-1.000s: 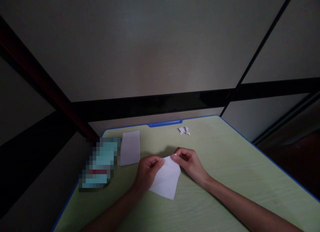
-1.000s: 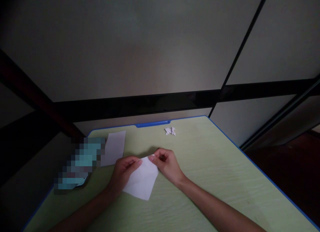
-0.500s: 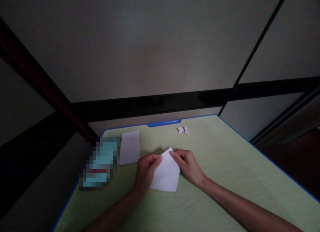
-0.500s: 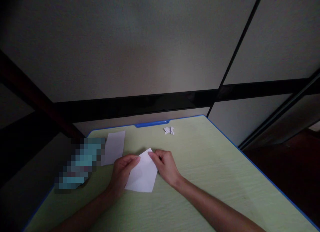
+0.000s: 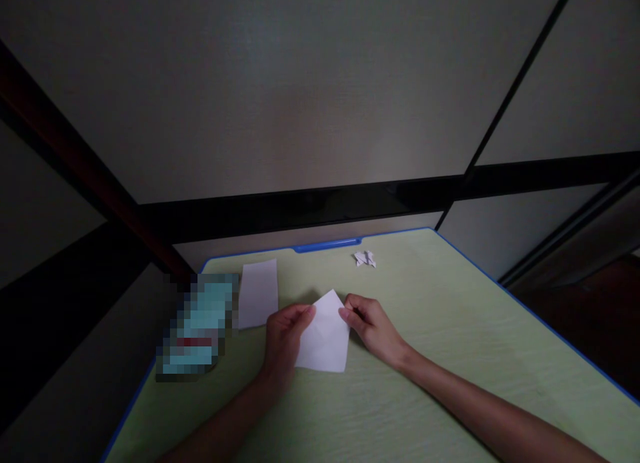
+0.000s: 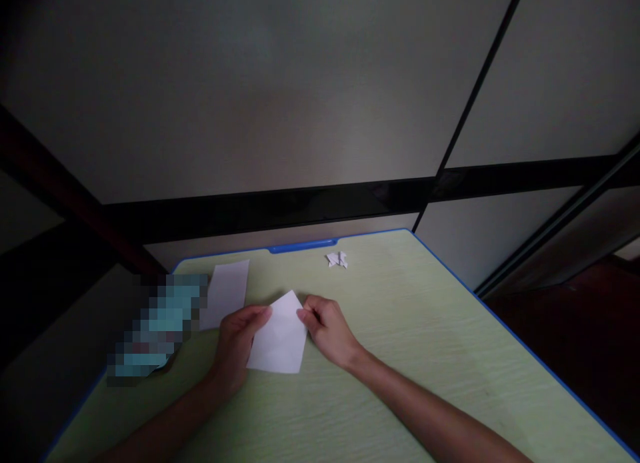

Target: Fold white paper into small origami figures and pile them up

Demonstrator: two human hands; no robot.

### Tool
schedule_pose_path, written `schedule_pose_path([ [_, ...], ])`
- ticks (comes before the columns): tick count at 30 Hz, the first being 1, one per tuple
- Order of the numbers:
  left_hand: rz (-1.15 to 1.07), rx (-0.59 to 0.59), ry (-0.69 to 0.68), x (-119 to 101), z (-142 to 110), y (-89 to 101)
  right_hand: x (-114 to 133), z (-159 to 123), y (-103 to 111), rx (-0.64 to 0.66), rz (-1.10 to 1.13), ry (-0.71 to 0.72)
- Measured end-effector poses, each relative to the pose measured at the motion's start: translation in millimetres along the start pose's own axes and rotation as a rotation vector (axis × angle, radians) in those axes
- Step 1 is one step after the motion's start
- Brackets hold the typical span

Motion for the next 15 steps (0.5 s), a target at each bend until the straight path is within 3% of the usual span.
schedule_pose_path([
  [5,-0.024,-0.006,-0.007,0.0,-0.5,-0.8,-2.0,0.7,-0.1,-0.036,0.057,-0.040],
  [10,-0.116,-0.029,0.052,0.1,-1.0,-1.6,-2.9,4.8,-0.9,0.028,0.213,-0.121],
  [15,-0.184,0.079,0.103,0.9,-3.7,-4.5,-1.9,1.5,1.6,-0.010,0.343,-0.168],
])
Point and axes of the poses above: each hand's wrist, its own z-axis towards the middle knuckle, its own y-axis out of the back of the hand, x = y × z, the point moved 1 cm from there along z, towards the middle knuckle, and after that the axes turned 14 degrees about -x, right-handed, at the moved point
